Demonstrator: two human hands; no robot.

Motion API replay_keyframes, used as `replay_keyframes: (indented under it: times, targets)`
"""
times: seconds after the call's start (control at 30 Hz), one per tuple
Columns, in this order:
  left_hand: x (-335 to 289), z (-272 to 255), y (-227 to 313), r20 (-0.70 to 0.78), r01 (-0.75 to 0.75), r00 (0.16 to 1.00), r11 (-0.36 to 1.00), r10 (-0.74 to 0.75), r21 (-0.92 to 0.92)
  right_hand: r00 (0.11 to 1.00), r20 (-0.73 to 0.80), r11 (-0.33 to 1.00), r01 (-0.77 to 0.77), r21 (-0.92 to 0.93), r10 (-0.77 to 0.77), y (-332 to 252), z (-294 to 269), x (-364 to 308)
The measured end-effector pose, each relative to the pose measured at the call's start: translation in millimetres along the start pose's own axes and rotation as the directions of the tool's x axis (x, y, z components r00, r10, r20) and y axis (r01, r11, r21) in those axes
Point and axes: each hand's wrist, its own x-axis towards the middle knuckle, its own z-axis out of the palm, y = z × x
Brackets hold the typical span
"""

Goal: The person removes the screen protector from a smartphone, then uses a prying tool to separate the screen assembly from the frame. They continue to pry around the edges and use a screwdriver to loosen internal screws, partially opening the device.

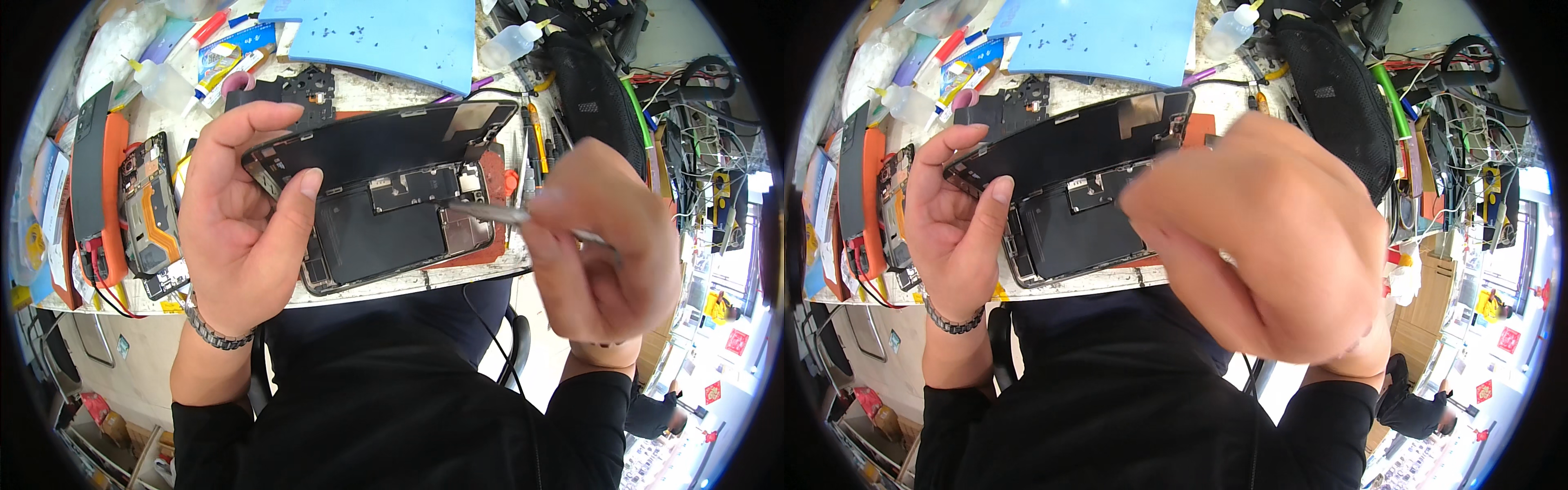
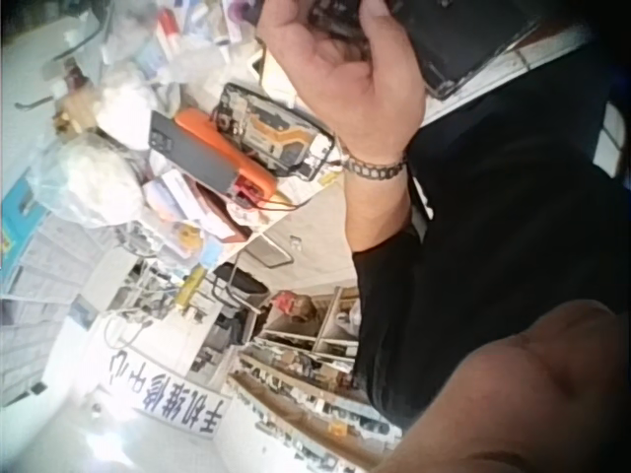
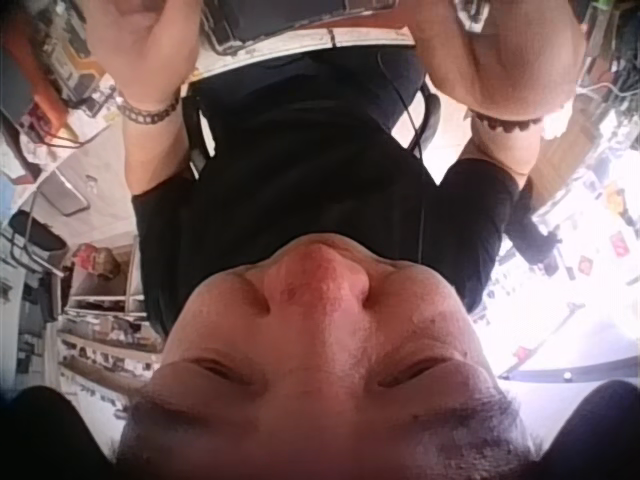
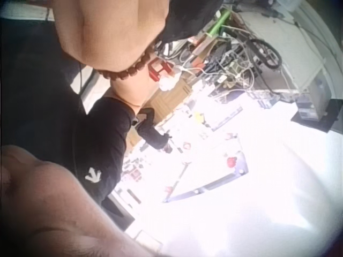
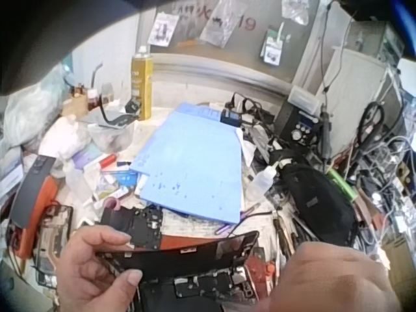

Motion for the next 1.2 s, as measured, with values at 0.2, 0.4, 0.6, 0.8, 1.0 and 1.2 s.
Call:
replay_keyframes:
  times: [0.2,0.4,0.6,0.8,1.0,1.2]
  targets:
    - [1,1,6,0.049,-0.005,0.999,1.0,0.005,0.005,0.923,-0.381,0.997,0.031,-0.072,-0.056,3,-32,-16]
    - [0,1,10,0.059,0.024,0.998,0.999,-0.022,-0.024,0.926,-0.292,0.946,-0.289,-0.149,0.237,63,-10,-11]
    - [-1,1,9,0.05,0.036,0.998,0.999,-0.035,-0.028,0.918,-0.258,0.924,-0.347,-0.158,0.3,102,13,-9]
    - [-1,0,8,0.055,0.012,0.998,1.0,-0.011,-0.015,0.944,-0.13,0.917,-0.326,-0.231,0.303,109,17,-8]
    - [1,0,6,0.071,-0.017,0.997,1.0,0.018,-0.01,0.833,0.245,0.853,-0.414,-0.317,0.495,106,7,14]
    - [-1,-2,-1,0.088,-0.047,0.995,0.998,0.05,-0.044,0.785,0.365,0.844,-0.351,-0.405,0.501,106,10,29]
